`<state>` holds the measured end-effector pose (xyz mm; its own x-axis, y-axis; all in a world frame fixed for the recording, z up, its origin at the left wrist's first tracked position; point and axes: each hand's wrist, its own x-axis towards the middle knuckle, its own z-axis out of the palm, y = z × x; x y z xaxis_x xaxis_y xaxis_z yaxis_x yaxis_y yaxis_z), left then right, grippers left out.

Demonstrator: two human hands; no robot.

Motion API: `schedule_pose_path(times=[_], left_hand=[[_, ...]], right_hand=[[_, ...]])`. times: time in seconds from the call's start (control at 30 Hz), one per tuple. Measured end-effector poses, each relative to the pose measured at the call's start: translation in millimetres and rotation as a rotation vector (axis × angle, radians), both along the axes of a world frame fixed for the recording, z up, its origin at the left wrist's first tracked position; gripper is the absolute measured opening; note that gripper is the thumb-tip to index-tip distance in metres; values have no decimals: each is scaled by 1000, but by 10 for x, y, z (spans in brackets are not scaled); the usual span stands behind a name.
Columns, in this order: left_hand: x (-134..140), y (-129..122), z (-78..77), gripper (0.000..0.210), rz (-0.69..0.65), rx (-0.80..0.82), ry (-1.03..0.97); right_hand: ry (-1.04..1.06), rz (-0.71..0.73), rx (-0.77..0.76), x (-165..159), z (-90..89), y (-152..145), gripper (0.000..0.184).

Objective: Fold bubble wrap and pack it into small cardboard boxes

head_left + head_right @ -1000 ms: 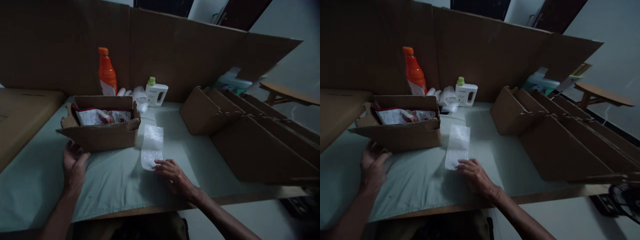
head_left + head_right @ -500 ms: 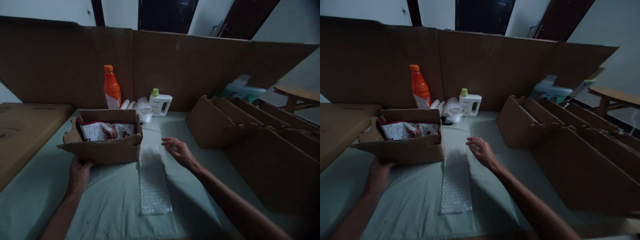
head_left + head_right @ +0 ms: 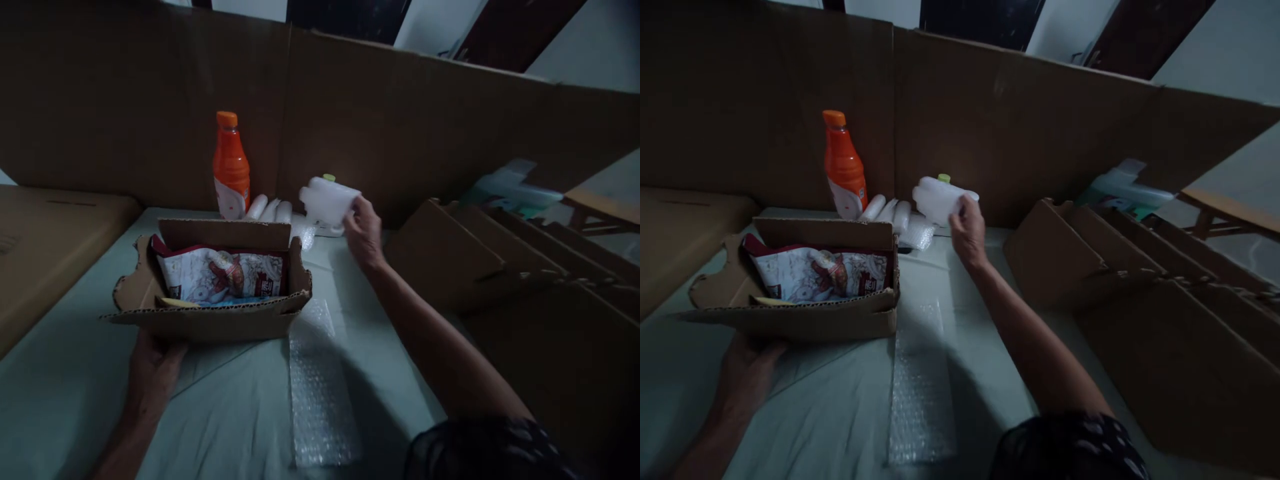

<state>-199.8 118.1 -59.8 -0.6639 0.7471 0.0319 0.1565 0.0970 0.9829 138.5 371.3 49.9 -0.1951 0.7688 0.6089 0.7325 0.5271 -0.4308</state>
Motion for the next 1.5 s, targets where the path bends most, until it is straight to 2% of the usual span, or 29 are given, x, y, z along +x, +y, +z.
schedule_pose_path(times=[0.07,0.13,0.23,0.33,0.43,0.53,0.7,0.8,0.87,0.93,1.0,1.07,1.13,1.2,1.27,1.33,1.37,1.43,1.47,1.5], left_hand=[[-1,-2,-8,55,-4,50,-22],[18,-6,25,56,-15,90,-28],[75,-17,124,58,-40,152,-49],[119,-32,203,62,-43,202,-61],[108,-45,199,65,-33,220,-71],[67,-54,125,65,-52,229,-59],[45,-27,30,67,-50,236,-1],[21,-12,62,70,-35,206,-66],[-17,-79,86,74,37,182,-117],[-50,-255,81,77,81,164,-112],[-30,-535,49,75,49,143,-36],[74,-852,19,68,-2,93,62],[253,-1109,16,57,-37,49,141],[453,-1234,39,45,-98,52,216],[610,-1212,75,37,-182,64,306],[684,-1086,105,34,-260,49,366],[690,-1008,112,35,-287,38,382],[659,-868,101,37,-306,32,400],[631,-818,83,38,-302,31,403],[604,-786,58,38,-295,30,406]], right_hand=[[420,-12,-161,265,-55,-365,45],[671,-46,-403,479,-172,-763,51],[675,-79,-665,668,-397,-1266,51],[561,-113,-751,800,-532,-1612,46],[442,-170,-733,955,-517,-1850,42],[336,-195,-675,1040,-449,-1951,38],[252,-219,-559,782,-464,-1682,35],[256,-204,-501,579,-466,-1517,35],[255,-178,-441,570,-445,-1577,38],[232,-152,-402,688,-428,-1797,32],[180,-125,-402,871,-419,-2125,21],[97,-68,-430,1009,-412,-2470,17],[-2,44,-459,1005,-404,-2737,20],[-122,173,-462,830,-400,-2864,24],[-271,240,-426,532,-409,-2837,38],[-440,205,-414,210,-430,-2709,52],[-521,171,-429,75,-439,-2634,49],[-649,125,-471,-85,-443,-2519,26],[-685,137,-484,-97,-429,-2493,16],[-687,179,-486,-64,-399,-2491,17]])
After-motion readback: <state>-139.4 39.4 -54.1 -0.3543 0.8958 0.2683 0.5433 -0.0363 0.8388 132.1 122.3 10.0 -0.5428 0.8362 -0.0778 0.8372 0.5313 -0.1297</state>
